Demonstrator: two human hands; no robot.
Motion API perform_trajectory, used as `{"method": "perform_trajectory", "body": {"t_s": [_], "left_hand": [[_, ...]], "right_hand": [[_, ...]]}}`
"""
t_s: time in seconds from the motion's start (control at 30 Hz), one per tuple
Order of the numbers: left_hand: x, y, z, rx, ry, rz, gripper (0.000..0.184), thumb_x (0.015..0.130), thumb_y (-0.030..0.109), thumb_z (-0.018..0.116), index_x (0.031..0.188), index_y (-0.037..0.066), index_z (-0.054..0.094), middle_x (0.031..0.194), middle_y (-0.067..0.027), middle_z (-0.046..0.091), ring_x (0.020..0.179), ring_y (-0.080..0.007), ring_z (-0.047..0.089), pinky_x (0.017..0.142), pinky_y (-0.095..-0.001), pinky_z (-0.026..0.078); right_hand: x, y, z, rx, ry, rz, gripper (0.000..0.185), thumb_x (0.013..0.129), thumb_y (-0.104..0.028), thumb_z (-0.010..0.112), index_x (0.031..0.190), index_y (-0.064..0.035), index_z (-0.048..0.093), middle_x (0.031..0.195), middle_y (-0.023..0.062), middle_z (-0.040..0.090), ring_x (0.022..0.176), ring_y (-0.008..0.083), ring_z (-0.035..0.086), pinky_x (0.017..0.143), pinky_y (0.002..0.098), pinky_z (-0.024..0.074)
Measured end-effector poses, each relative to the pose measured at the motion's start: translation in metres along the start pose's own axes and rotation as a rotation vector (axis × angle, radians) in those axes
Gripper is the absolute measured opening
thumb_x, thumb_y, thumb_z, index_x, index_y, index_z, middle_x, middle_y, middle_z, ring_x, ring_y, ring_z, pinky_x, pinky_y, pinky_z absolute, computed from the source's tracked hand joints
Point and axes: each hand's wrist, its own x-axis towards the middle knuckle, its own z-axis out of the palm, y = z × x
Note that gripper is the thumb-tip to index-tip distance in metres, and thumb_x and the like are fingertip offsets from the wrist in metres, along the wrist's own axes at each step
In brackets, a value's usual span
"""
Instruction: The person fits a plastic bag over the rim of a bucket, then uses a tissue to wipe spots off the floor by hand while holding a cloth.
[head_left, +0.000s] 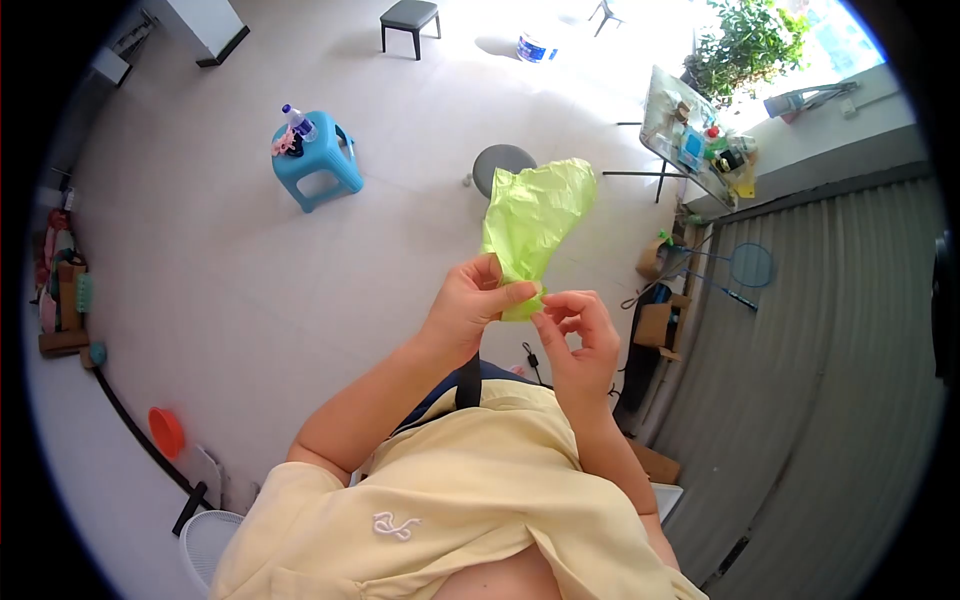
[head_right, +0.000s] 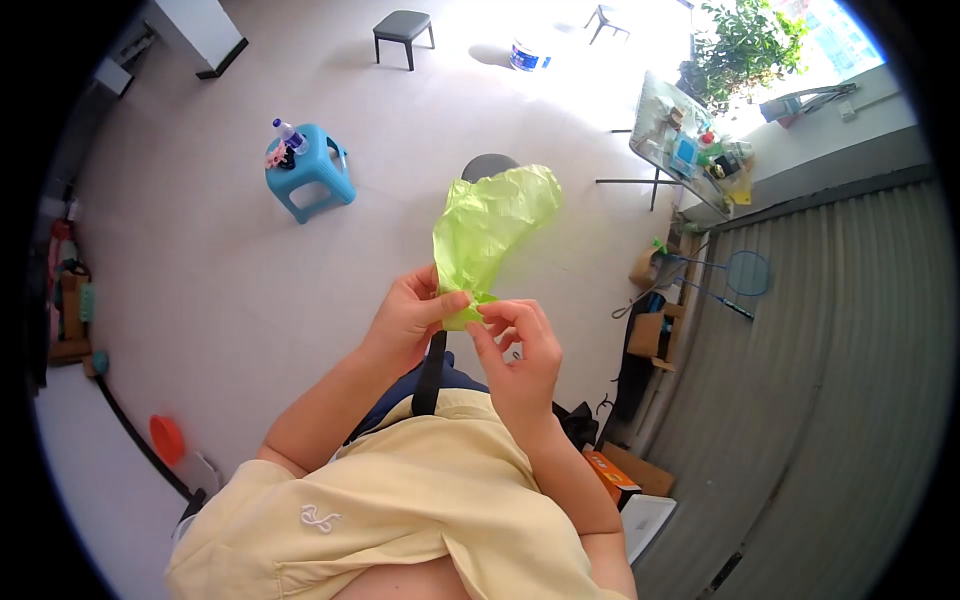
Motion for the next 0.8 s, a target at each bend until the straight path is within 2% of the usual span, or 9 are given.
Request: {"method": "perform_trajectory", "body": {"t_s": [0.3, 0.37, 0.47, 0.63, 0.73, 0.8], "left_hand": [[-0.004, -0.014, 0.021, -0.045, -0.043, -0.184, 0.017, 0.081, 0.019, 0.066, 0.085, 0.003, 0.061, 0.08, -0.0039, 0.061, 0.073, -0.0101, 0.057, 0.066, -0.0255, 0.049], [-0.008, -0.017, 0.024, 0.057, -0.105, -0.116, 0.015, 0.081, 0.013, 0.065, 0.088, 0.001, 0.06, 0.084, -0.0044, 0.061, 0.077, -0.0121, 0.059, 0.069, -0.029, 0.051], [-0.009, -0.033, 0.029, 0.114, -0.164, -0.099, 0.015, 0.08, 0.015, 0.066, 0.083, 0.001, 0.061, 0.083, -0.0059, 0.063, 0.076, -0.0116, 0.06, 0.069, -0.0267, 0.051], [-0.015, -0.048, 0.053, 0.02, -0.158, -0.091, 0.014, 0.079, 0.013, 0.068, 0.08, 0.002, 0.06, 0.08, -0.0043, 0.062, 0.073, -0.0112, 0.059, 0.07, -0.0272, 0.051], [-0.019, -0.063, 0.067, 0.048, -0.167, -0.045, 0.013, 0.079, 0.014, 0.067, 0.078, 0.003, 0.059, 0.078, -0.0032, 0.061, 0.072, -0.0106, 0.059, 0.07, -0.0271, 0.05], [-0.019, -0.067, 0.07, 0.076, -0.168, -0.007, 0.014, 0.08, 0.015, 0.067, 0.077, 0.004, 0.059, 0.077, -0.0026, 0.061, 0.072, -0.0101, 0.058, 0.07, -0.027, 0.05]], "right_hand": [[-0.007, 0.007, -0.024, -0.189, 0.094, -0.067, 0.013, 0.072, 0.002, 0.065, 0.082, -0.0021, 0.059, 0.079, 0.0066, 0.06, 0.064, 0.0141, 0.057, 0.052, 0.0239, 0.0463], [-0.012, 0.01, -0.033, -0.174, 0.106, -0.052, 0.012, 0.072, 0.003, 0.064, 0.082, -0.002, 0.058, 0.079, 0.0067, 0.06, 0.065, 0.0142, 0.057, 0.052, 0.0239, 0.0464], [-0.022, 0.01, -0.046, -0.152, 0.136, -0.043, 0.012, 0.072, 0.004, 0.063, 0.082, -0.0017, 0.058, 0.08, 0.0069, 0.059, 0.068, 0.0143, 0.057, 0.053, 0.0237, 0.0463], [-0.035, 0.004, -0.064, -0.123, 0.221, -0.029, 0.013, 0.072, 0.005, 0.063, 0.083, -0.0014, 0.058, 0.082, 0.0071, 0.059, 0.071, 0.0141, 0.056, 0.054, 0.0231, 0.0457], [-0.045, 0.017, -0.088, -0.127, 0.157, -0.085, 0.01, 0.077, 0.002, 0.061, 0.086, -0.0023, 0.058, 0.084, 0.0053, 0.059, 0.071, 0.0128, 0.055, 0.06, 0.0228, 0.0456], [-0.049, 0.023, -0.106, 0.239, 0.249, 0.186, 0.006, 0.085, -0.007, 0.056, 0.091, -0.0036, 0.056, 0.085, 0.0036, 0.059, 0.073, 0.0117, 0.056, 0.066, 0.0228, 0.0452]]}}
